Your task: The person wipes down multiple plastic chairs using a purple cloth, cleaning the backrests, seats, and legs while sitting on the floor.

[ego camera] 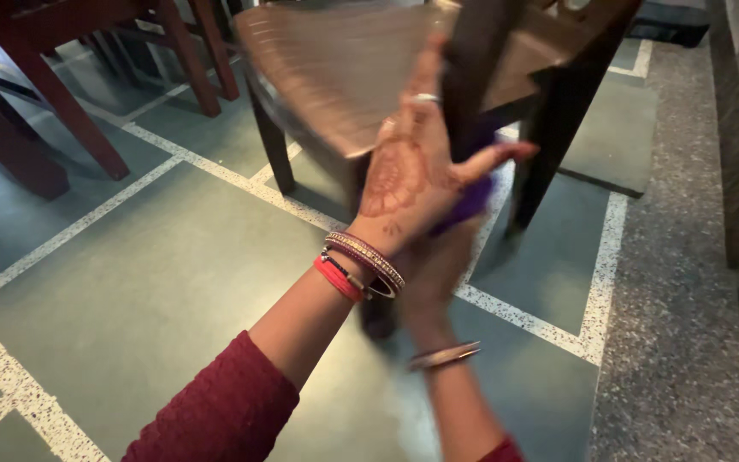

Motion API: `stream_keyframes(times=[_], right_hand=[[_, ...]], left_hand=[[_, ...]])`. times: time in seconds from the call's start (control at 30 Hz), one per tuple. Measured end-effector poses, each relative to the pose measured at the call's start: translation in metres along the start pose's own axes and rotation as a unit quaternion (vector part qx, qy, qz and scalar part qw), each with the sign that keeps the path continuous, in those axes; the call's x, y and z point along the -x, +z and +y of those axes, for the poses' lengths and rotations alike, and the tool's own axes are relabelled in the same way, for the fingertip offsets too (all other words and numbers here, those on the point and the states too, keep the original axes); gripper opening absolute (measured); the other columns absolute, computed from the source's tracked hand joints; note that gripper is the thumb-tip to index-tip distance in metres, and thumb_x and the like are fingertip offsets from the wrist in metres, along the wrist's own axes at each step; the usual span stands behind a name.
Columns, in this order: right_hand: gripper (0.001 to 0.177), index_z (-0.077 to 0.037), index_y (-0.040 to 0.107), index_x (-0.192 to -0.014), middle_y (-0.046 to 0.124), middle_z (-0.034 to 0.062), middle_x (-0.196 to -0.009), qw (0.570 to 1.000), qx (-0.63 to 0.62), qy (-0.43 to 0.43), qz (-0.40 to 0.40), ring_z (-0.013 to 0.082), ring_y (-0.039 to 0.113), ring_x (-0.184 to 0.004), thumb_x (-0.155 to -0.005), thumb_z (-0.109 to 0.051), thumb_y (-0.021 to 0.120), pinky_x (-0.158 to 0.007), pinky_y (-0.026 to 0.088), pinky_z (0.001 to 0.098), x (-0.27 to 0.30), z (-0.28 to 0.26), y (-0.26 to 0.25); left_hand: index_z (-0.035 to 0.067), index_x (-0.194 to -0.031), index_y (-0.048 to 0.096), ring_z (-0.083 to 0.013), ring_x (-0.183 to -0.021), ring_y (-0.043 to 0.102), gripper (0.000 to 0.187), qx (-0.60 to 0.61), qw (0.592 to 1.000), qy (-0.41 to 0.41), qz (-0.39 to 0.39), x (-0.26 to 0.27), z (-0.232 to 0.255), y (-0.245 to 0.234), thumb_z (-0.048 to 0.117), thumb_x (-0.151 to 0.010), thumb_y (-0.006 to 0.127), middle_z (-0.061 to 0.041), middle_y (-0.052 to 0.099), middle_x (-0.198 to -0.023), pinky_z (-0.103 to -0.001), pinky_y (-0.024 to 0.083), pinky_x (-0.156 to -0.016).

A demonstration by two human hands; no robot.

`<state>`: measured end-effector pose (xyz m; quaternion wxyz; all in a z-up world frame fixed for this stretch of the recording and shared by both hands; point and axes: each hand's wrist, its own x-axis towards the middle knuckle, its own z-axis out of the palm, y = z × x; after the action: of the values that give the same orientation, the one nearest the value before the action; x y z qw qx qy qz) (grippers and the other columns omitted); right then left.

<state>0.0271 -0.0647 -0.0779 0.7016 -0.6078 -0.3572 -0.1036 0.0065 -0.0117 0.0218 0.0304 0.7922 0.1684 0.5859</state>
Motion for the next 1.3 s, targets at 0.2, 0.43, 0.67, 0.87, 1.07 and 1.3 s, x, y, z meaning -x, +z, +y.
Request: stream_keyframes(times=[0.2,0.43,0.67,0.87,1.07,1.3], right_hand=[[0.074,0.001,0.044,-0.146,0.062,0.024,-0.137,0.985,-0.052,0.013,-0.165,0.0379,0.064,-0.124,-0.086,-0.032,0.072,-0.104,0.049,0.0432,0.021,-0.048,0.001],[0.073,-0.002,0.04,-0.148,0.056,0.0209,-0.142,0.975,0.086,-0.204,-0.001,0.0413,0.054,-0.132,-0.084,-0.009,0.075,-0.113,0.044,0.0472,-0.033,-0.053,0.025],[0.059,-0.006,0.053,-0.139,0.065,0.0132,-0.127,0.921,0.221,-0.299,-0.117,0.0346,0.062,-0.106,-0.087,-0.014,0.079,-0.09,0.049,0.0465,-0.067,-0.017,-0.001],[0.054,-0.005,0.059,-0.129,0.065,0.018,-0.104,0.918,0.292,-0.233,-0.131,0.0356,0.065,-0.093,-0.089,-0.032,0.083,-0.082,0.053,0.0483,-0.105,0.01,-0.02],[0.045,-0.008,0.061,-0.129,0.069,0.0144,-0.117,0.937,0.321,-0.118,-0.073,0.0362,0.066,-0.11,-0.089,-0.018,0.079,-0.096,0.055,0.0475,-0.139,0.021,-0.048],[0.077,-0.012,0.038,-0.158,0.054,0.0185,-0.137,0.937,0.218,-0.271,0.011,0.0367,0.059,-0.122,-0.1,-0.042,0.079,-0.1,0.053,0.0477,-0.11,-0.017,-0.007]], left_hand=[[0.007,-0.142,0.042,-0.0291,-0.093,0.076,0.076,0.1,0.945,-0.311,-0.014,-0.021,-0.021,-0.051,0.047,-0.087,0.076,-0.015,0.073,-0.11,-0.038,0.062,-0.084],[0.02,-0.138,0.037,-0.0253,-0.1,0.077,0.071,0.191,0.923,-0.315,-0.112,-0.022,-0.04,-0.075,0.046,-0.084,0.074,-0.01,0.073,-0.108,-0.039,0.066,-0.076],[0.019,-0.139,0.037,-0.0361,-0.099,0.075,0.069,0.097,0.943,-0.304,-0.094,-0.014,-0.038,-0.066,0.047,-0.087,0.072,-0.014,0.072,-0.11,-0.046,0.059,-0.082],[0.011,-0.145,0.02,-0.0307,-0.109,0.072,0.087,0.085,0.948,-0.244,-0.187,-0.017,-0.072,-0.09,0.039,-0.088,0.078,-0.01,0.074,-0.113,-0.045,0.052,-0.097],[0.014,-0.155,0.009,-0.0254,-0.11,0.071,0.095,0.36,0.859,-0.298,-0.209,-0.021,-0.125,-0.155,0.008,-0.086,0.075,-0.01,0.068,-0.12,-0.037,0.059,-0.1],[0.01,-0.146,0.039,-0.0238,-0.122,0.061,0.063,0.215,0.94,-0.266,0.019,-0.016,-0.121,-0.152,-0.001,-0.092,0.069,-0.009,0.059,-0.129,-0.042,0.055,-0.105]])
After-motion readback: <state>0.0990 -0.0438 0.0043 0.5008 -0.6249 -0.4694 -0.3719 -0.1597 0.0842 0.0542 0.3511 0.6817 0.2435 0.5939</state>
